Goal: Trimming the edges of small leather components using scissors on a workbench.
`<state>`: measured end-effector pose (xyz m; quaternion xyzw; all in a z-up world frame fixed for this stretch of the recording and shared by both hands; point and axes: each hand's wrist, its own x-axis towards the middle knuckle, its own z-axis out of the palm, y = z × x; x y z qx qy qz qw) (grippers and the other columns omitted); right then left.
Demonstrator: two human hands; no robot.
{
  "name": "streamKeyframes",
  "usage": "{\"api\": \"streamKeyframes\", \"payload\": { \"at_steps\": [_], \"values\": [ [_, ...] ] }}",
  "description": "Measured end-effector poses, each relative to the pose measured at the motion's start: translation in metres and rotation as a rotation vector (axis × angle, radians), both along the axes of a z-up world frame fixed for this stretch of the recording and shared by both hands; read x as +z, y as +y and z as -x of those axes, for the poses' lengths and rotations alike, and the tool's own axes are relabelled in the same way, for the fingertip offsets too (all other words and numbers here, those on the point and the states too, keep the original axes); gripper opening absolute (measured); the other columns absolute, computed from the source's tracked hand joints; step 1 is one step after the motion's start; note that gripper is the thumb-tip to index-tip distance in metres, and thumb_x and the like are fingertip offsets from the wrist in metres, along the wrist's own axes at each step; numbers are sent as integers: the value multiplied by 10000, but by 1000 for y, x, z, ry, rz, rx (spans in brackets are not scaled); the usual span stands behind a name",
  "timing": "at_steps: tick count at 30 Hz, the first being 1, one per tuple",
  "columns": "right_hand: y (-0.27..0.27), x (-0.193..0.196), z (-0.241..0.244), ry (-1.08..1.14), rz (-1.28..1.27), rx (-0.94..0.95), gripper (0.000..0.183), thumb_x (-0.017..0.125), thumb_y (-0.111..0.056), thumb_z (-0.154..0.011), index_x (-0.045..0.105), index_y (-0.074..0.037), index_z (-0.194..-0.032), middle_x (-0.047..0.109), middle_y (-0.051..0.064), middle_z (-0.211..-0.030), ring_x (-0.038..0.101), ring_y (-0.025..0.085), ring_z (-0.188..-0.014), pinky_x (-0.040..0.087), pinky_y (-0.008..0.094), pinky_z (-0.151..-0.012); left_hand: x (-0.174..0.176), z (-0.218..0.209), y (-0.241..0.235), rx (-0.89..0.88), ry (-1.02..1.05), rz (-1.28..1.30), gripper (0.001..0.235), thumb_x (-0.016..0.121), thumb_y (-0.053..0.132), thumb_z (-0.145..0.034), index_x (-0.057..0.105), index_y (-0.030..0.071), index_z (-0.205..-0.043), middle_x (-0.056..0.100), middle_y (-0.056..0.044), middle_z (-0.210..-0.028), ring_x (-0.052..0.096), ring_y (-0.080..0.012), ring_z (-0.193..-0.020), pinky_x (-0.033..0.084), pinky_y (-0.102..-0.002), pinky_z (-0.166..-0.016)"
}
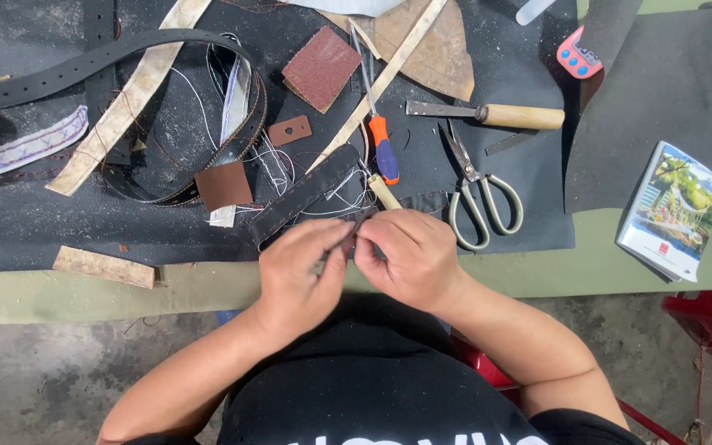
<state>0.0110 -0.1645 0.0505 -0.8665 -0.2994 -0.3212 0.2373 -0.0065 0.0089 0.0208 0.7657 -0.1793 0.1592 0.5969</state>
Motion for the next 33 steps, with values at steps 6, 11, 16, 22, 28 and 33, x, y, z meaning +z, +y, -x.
{"api": "streamKeyframes", "payload": {
  "at_steps": [6, 11, 16, 22, 28, 33],
  "values": [
    [5, 23, 22, 424, -491, 141, 180, 705, -86, -845, 578, -87, -718, 529, 77, -607, 508, 244, -476, 506, 335, -467, -3, 3, 4, -121, -547, -27, 314, 605, -41, -864, 731, -64, -1151, 752, -252, -1071, 762, -379, -928, 660, -458, -803],
    [-2, 34, 35, 776, -674, 228, 253, 611, -73, -894, 497, -114, -672, 397, -8, -599, 341, 144, -531, 381, 279, -495, 32, -2, 13, -162, -720, -98, 111, 700, -14, -922, 743, -52, -1017, 733, -258, -1053, 775, -360, -889, 690, -412, -765],
    [-12, 25, 38, 1088, -823, 269, 179, 699, -133, -953, 614, -106, -798, 610, -32, -726, 520, 59, -654, 459, 245, -597, 46, -5, 12, -173, -724, -200, 128, 750, 15, -937, 700, -86, -998, 724, -250, -1039, 776, -355, -883, 706, -386, -735],
    [-22, 2, 39, 1421, -1365, 583, 253, 816, -197, -918, 690, 3, -1009, 661, 91, -813, 620, 158, -663, 555, 247, -610, 49, -12, 5, -205, -767, -236, 43, 719, 2, -951, 713, -35, -971, 715, -234, -1036, 767, -339, -875, 694, -374, -742],
    [-32, -29, 41, 1520, -1625, 557, 162, 743, 48, -855, 644, 124, -957, 687, 230, -726, 726, 272, -640, 656, 398, -583, 50, -19, -3, -43, -843, -78, 166, 684, 33, -933, 797, 74, -819, 795, -190, -923, 805, -265, -789, 673, -332, -714],
    [-35, -36, 41, 1583, -1723, 585, 170, 697, 66, -863, 646, 84, -1024, 676, 217, -799, 715, 298, -702, 656, 428, -598, 41, -20, -1, -121, -800, -96, 130, 694, 48, -943, 786, 57, -852, 793, -203, -1001, 801, -288, -870, 664, -362, -756]
  ]
}}
